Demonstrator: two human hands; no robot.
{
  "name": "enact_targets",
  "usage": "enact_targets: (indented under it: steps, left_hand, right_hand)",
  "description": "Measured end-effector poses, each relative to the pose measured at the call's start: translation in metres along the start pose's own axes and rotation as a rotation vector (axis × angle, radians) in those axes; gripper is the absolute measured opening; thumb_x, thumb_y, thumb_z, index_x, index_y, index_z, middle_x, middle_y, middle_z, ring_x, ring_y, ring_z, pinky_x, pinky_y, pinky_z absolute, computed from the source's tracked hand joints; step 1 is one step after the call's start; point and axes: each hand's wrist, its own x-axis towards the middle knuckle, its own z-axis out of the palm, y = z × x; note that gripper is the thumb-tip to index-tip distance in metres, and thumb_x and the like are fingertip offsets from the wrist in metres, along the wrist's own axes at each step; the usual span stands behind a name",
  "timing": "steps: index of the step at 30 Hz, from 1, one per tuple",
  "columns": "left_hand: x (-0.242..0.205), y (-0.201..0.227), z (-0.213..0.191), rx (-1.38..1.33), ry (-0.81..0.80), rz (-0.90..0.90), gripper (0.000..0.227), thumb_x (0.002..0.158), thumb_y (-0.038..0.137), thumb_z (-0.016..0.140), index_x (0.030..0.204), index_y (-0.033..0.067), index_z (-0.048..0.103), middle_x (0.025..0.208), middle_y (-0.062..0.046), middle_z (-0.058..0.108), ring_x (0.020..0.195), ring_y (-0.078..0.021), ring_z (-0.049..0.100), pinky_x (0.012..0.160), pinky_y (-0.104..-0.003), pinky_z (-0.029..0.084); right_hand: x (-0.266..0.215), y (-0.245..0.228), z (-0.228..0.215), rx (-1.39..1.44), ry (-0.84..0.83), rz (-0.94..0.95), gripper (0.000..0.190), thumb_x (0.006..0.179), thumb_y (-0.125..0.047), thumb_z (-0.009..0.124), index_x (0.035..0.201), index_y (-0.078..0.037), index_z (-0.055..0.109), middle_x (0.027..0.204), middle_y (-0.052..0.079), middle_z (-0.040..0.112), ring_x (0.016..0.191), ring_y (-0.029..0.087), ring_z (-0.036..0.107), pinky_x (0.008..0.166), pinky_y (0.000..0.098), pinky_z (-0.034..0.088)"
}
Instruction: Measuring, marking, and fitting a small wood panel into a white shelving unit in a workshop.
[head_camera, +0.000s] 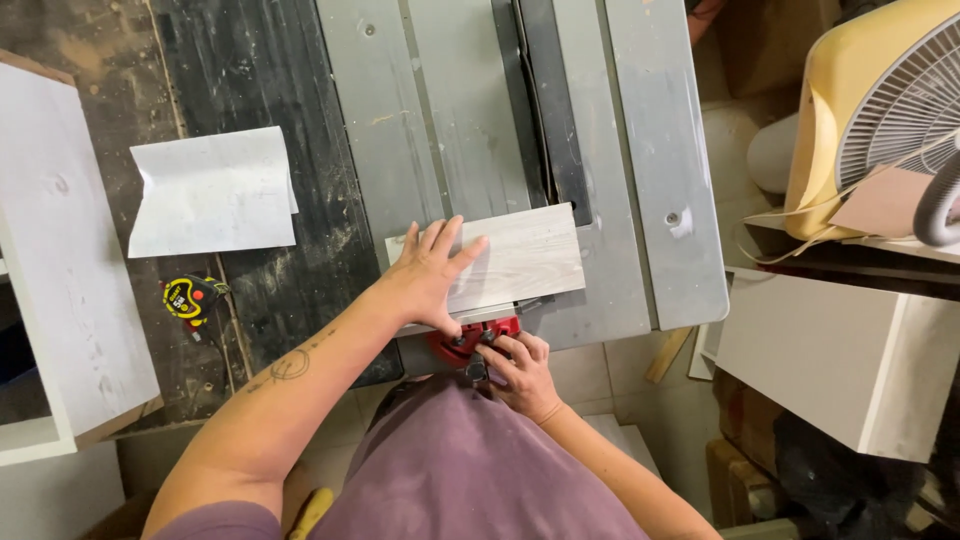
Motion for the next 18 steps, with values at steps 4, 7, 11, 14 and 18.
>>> enact_targets:
  steps: [4, 7, 11, 14, 18]
  left_hand:
    - [0.001, 0.002, 0.000, 0.011, -0.019, -0.004, 0.142, 0.052, 0.056, 0.092, 0.171, 0.0233, 0.022, 0.170, -0.028, 0.018, 0.157, -0.0451, 0.021, 0.123, -0.074, 0.017]
    - [0.002, 0.003, -0.001, 0.003, -0.018, -0.003, 0.141, 0.052, 0.054, 0.091, 0.171, 0.0229, 0.021, 0.171, -0.028, 0.017, 0.158, -0.0460, 0.020, 0.123, -0.073, 0.016]
    - [0.003, 0.005, -0.003, -0.001, -0.027, -0.007, 0.139, 0.052, 0.051, 0.088, 0.171, 0.0227, 0.022, 0.172, -0.028, 0.015, 0.158, -0.0463, 0.019, 0.124, -0.072, 0.015]
    - [0.002, 0.007, -0.003, -0.003, -0.027, -0.010, 0.139, 0.052, 0.050, 0.087, 0.171, 0.0229, 0.022, 0.173, -0.028, 0.015, 0.159, -0.0465, 0.019, 0.124, -0.071, 0.014]
    - [0.002, 0.008, -0.004, 0.013, -0.021, -0.009, 0.139, 0.050, 0.048, 0.087, 0.171, 0.0229, 0.023, 0.173, -0.028, 0.015, 0.159, -0.0461, 0.019, 0.124, -0.071, 0.015]
  right_hand:
    - [-0.004, 0.004, 0.004, -0.004, 0.007, -0.007, 0.055, 0.082, -0.050, 0.078, 0.135, -0.033, 0.074, 0.133, -0.001, 0.062, 0.122, 0.026, 0.050, 0.106, 0.0418, 0.040]
    - [-0.003, 0.005, 0.004, -0.014, 0.015, -0.017, 0.053, 0.085, -0.052, 0.076, 0.135, -0.033, 0.074, 0.133, -0.002, 0.062, 0.122, 0.026, 0.050, 0.105, 0.0411, 0.041]
    - [-0.007, 0.008, 0.007, -0.035, 0.018, -0.027, 0.048, 0.092, -0.056, 0.070, 0.134, -0.034, 0.074, 0.132, -0.002, 0.062, 0.123, 0.025, 0.050, 0.104, 0.0409, 0.040]
    - [-0.009, 0.010, 0.010, -0.057, 0.015, -0.037, 0.049, 0.093, -0.058, 0.067, 0.135, -0.035, 0.073, 0.132, -0.003, 0.062, 0.123, 0.025, 0.050, 0.104, 0.0407, 0.040]
    - [-0.012, 0.013, 0.011, -0.053, 0.006, -0.054, 0.048, 0.097, -0.057, 0.063, 0.137, -0.033, 0.072, 0.133, -0.001, 0.061, 0.125, 0.026, 0.049, 0.103, 0.0406, 0.040]
